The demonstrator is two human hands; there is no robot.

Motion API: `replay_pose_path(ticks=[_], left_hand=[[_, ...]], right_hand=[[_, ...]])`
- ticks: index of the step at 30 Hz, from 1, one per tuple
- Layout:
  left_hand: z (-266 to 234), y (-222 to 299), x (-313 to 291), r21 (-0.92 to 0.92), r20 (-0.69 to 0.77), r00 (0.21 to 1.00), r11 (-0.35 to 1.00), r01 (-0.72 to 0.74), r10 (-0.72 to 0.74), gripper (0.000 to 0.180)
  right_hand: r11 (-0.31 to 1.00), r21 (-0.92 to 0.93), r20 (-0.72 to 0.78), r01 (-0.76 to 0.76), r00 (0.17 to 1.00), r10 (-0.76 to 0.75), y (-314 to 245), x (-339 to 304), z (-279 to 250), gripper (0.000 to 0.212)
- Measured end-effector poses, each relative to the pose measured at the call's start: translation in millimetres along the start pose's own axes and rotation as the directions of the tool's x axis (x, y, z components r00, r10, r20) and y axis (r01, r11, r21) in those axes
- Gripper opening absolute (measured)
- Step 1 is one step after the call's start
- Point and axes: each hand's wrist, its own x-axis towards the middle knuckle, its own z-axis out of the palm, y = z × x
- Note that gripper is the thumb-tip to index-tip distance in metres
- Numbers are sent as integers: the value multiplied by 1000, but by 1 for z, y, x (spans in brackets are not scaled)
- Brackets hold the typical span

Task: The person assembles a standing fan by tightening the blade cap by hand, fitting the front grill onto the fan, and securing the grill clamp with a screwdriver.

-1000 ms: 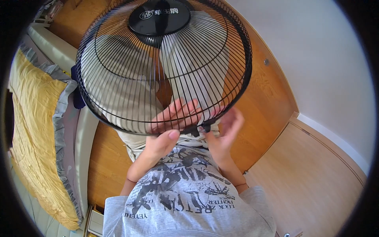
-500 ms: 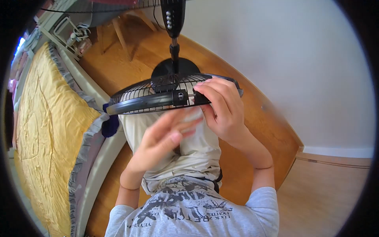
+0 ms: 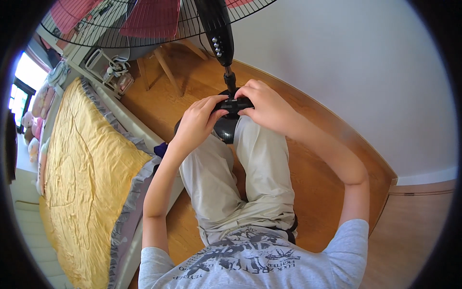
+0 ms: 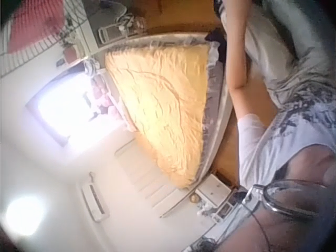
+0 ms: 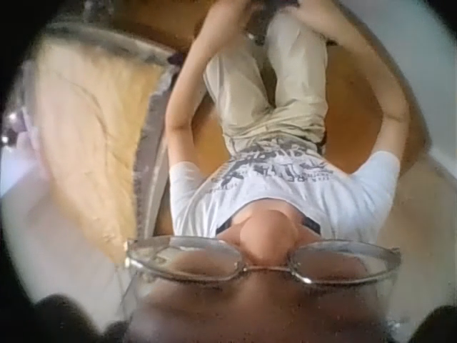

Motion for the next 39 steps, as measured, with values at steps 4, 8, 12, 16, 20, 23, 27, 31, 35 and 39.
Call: replay_pose_path(ticks=[4,8,12,16,20,23,27,31,35,39], left_hand=[[27,-25,13,-159,105,989,980,119,-103,25],[57,-44,15,-192,220,967,966,174,-130,24],[85,-62,16,-137,310,948,983,123,-75,24],[98,-81,33,-224,371,929,971,81,8,27],[122,-108,50,-356,331,943,929,96,29,27],[140,-110,57,-493,343,938,840,227,-52,26],[152,-107,65,-364,406,902,879,308,-148,29],[159,-115,71,-423,406,907,856,298,-115,32],[163,-116,76,-439,490,866,829,347,-102,34],[166,-114,76,-506,500,866,810,296,-5,34]], right_hand=[[984,-31,228,-173,958,176,30,23,-1,30],[958,-91,393,-272,874,286,61,30,11,32],[939,-41,483,-341,816,318,93,26,18,31],[971,-20,424,-237,878,223,126,18,22,26],[982,25,391,-189,906,165,149,25,19,26],[983,15,395,-182,904,162,159,26,11,28],[987,-73,466,-143,870,161,165,28,4,28],[971,-97,496,-218,835,237,163,30,2,29],[952,-253,490,-171,826,279,154,32,1,29],[933,-321,607,-165,720,336,144,38,-7,26]])
